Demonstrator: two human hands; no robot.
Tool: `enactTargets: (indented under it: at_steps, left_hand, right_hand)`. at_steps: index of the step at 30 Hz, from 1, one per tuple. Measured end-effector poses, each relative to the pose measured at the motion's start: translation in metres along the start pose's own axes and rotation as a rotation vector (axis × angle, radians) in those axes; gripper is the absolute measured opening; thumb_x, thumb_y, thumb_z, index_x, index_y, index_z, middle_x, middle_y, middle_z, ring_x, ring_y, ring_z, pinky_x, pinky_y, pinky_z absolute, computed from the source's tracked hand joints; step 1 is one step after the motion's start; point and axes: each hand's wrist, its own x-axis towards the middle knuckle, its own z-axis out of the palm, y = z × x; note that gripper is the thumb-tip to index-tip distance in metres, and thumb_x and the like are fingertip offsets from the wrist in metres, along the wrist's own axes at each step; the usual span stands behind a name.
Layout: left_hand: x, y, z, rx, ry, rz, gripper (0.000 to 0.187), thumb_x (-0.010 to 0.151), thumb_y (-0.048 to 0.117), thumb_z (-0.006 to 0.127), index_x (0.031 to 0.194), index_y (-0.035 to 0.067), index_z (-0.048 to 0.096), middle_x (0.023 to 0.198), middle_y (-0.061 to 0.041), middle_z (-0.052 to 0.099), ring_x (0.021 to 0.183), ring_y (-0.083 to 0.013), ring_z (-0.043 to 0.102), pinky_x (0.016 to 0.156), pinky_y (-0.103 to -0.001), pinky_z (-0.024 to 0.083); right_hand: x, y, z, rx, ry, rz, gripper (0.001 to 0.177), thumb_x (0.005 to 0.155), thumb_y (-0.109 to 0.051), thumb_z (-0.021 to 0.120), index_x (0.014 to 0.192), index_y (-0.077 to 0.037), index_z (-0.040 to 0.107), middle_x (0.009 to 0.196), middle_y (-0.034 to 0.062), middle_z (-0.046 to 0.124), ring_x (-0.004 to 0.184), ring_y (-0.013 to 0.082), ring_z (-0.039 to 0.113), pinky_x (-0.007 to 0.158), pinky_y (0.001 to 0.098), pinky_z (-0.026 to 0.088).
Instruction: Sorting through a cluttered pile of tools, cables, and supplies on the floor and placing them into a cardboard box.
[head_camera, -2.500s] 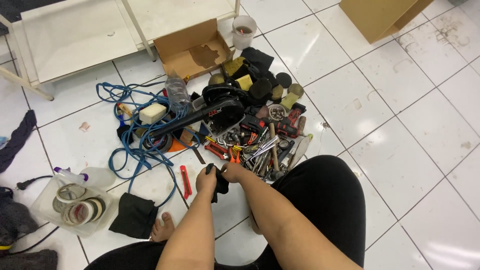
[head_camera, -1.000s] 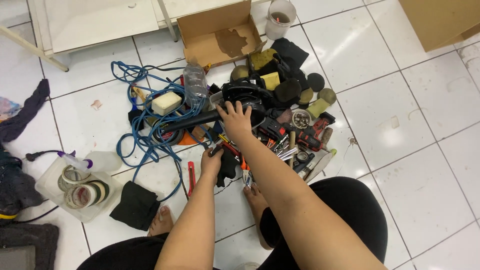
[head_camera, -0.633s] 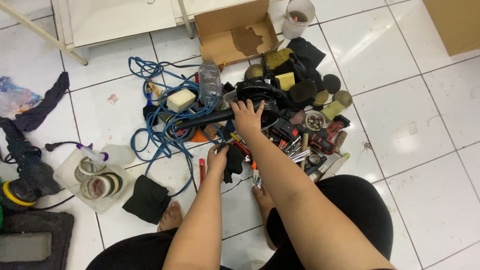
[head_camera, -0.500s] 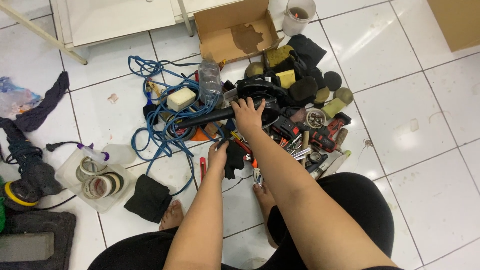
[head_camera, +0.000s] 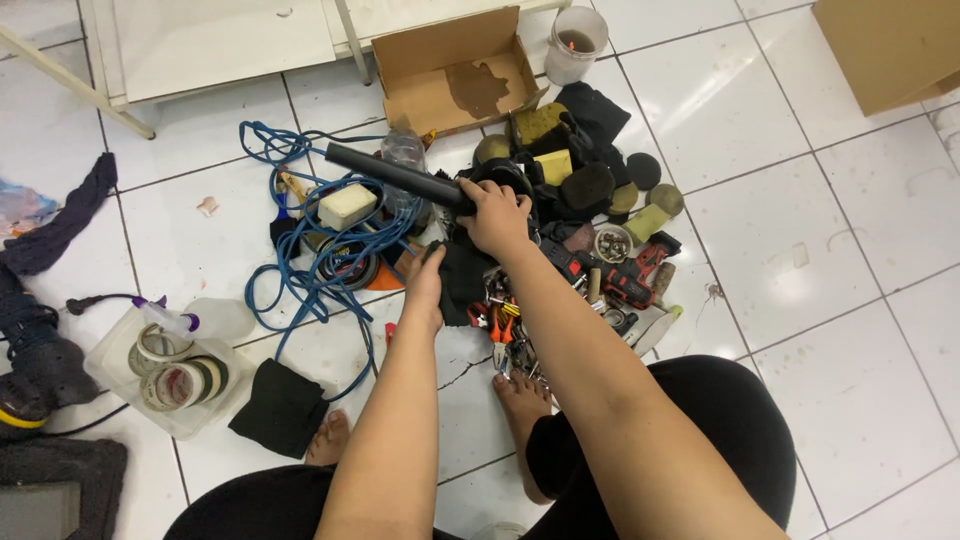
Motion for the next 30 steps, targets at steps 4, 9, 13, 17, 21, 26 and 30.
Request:
enactTargets:
  at_steps: [4, 9, 13, 17, 21, 26, 30]
  left_hand:
    - [-0.002, -0.010, 0.000, 0.001, -0.009, 0.029, 0.079, 0.094, 0.044, 0.069, 0.157, 0.012, 0.034, 0.150, -0.026, 0.043, 0.139, -0.0401, 0.044, 0.109, -0.055, 0.043]
    - [0.032, -0.040, -0.019, -0.052, 0.038, 0.091, 0.082, 0.094, 0.051, 0.069, 0.156, 0.012, 0.031, 0.150, -0.023, 0.043, 0.138, -0.0374, 0.044, 0.110, -0.053, 0.042]
    - [-0.040, -0.012, -0.028, -0.123, 0.074, 0.083, 0.084, 0.096, 0.056, 0.061, 0.157, 0.010, 0.026, 0.154, -0.025, 0.038, 0.143, -0.0385, 0.039, 0.113, -0.053, 0.038]
    - [-0.065, -0.012, -0.057, -0.174, 0.087, 0.111, 0.082, 0.097, 0.058, 0.056, 0.156, 0.007, 0.030, 0.154, -0.024, 0.040, 0.144, -0.0384, 0.038, 0.115, -0.052, 0.037]
    - [-0.104, -0.003, -0.076, -0.242, 0.085, 0.038, 0.093, 0.092, 0.070, 0.050, 0.158, 0.008, 0.029, 0.160, -0.022, 0.034, 0.147, -0.0387, 0.034, 0.119, -0.052, 0.031]
    - [-0.101, -0.007, -0.107, -0.277, 0.138, 0.046, 0.096, 0.089, 0.074, 0.052, 0.157, 0.008, 0.033, 0.157, -0.024, 0.038, 0.145, -0.0375, 0.038, 0.119, -0.051, 0.033]
    - [-0.108, -0.010, -0.123, -0.297, 0.162, 0.064, 0.095, 0.089, 0.078, 0.046, 0.156, 0.011, 0.035, 0.155, -0.020, 0.042, 0.143, -0.0352, 0.041, 0.118, -0.048, 0.036]
  right_hand:
    - [-0.010, -0.011, -0.014, 0.090, 0.028, -0.024, 0.061, 0.096, -0.035, 0.066, 0.152, -0.027, 0.043, 0.142, 0.0094, 0.053, 0.136, 0.0338, 0.047, 0.113, 0.0630, 0.027]
    - [-0.026, -0.029, -0.021, 0.175, 0.036, -0.127, 0.067, 0.090, -0.039, 0.068, 0.151, -0.022, 0.046, 0.138, 0.0150, 0.057, 0.130, 0.0397, 0.053, 0.108, 0.0596, 0.040]
    - [-0.044, -0.050, -0.024, 0.219, 0.031, -0.206, 0.067, 0.089, -0.038, 0.070, 0.150, -0.017, 0.049, 0.136, 0.0183, 0.058, 0.129, 0.0425, 0.054, 0.105, 0.0587, 0.045]
    - [-0.073, -0.082, -0.034, 0.222, 0.032, -0.297, 0.067, 0.088, -0.039, 0.069, 0.148, -0.018, 0.050, 0.134, 0.0175, 0.059, 0.127, 0.0414, 0.055, 0.103, 0.0554, 0.050]
    - [-0.092, -0.111, -0.031, 0.207, 0.018, -0.388, 0.070, 0.087, -0.042, 0.070, 0.149, -0.016, 0.050, 0.129, 0.0178, 0.062, 0.123, 0.0396, 0.058, 0.103, 0.0507, 0.052]
    - [-0.111, -0.138, -0.019, 0.213, 0.023, -0.434, 0.071, 0.085, -0.041, 0.072, 0.148, -0.015, 0.050, 0.128, 0.0186, 0.063, 0.122, 0.0398, 0.060, 0.100, 0.0499, 0.054]
    - [-0.126, -0.159, -0.010, 0.173, 0.009, -0.483, 0.070, 0.087, -0.037, 0.071, 0.149, -0.015, 0.048, 0.126, 0.0181, 0.063, 0.121, 0.0388, 0.061, 0.098, 0.0481, 0.055]
